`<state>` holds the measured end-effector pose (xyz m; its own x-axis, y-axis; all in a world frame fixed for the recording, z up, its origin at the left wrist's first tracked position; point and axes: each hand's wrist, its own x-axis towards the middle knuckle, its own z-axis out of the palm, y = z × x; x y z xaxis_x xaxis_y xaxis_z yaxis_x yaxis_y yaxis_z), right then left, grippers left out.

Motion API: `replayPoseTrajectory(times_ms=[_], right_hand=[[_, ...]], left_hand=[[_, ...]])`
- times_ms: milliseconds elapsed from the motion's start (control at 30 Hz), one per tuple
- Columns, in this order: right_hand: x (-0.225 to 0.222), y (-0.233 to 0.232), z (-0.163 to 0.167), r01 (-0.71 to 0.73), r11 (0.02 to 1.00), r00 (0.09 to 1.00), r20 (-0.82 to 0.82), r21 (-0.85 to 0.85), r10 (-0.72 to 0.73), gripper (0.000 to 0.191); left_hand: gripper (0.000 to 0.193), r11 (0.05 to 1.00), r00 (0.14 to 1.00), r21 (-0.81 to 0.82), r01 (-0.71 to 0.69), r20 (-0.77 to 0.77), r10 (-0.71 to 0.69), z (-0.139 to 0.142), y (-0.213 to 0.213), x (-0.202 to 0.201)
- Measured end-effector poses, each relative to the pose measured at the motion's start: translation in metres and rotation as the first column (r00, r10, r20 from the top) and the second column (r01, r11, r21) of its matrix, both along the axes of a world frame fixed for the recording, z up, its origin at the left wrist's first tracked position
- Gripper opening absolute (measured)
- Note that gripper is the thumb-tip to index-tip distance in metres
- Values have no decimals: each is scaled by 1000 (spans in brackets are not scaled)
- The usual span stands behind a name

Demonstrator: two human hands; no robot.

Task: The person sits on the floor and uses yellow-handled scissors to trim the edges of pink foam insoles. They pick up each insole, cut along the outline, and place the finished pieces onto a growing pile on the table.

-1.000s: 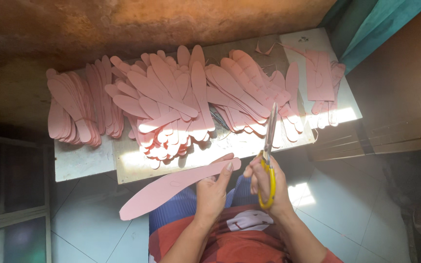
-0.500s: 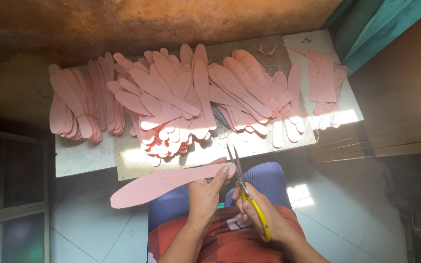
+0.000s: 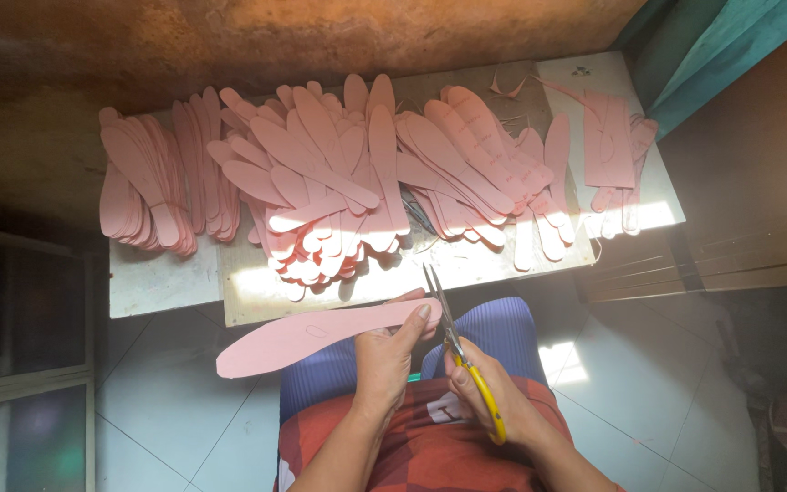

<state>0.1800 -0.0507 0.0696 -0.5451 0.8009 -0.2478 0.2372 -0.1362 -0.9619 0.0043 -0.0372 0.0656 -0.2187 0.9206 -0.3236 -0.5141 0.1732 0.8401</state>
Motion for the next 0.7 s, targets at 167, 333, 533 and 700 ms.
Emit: replayPoseTrajectory(times_ms=[167, 333, 533, 700], right_hand=[[3, -2, 5, -15, 998, 998, 58, -69, 19, 52], [3, -8, 8, -34, 998, 998, -62, -46, 31, 56], [6, -14, 3, -15, 1000, 1000, 9, -18, 16, 58], [5, -20, 2, 6, 997, 998, -69, -77, -11, 60]], left_hand=[[35, 999, 999, -33, 29, -35, -30, 1, -2, -2], [34, 999, 1000, -45, 26, 3, -26, 2, -6, 2], [33, 1000, 1000, -21, 15, 1, -15, -4, -11, 8], [33, 1000, 1000, -9, -9, 28, 9, -8, -14, 12]])
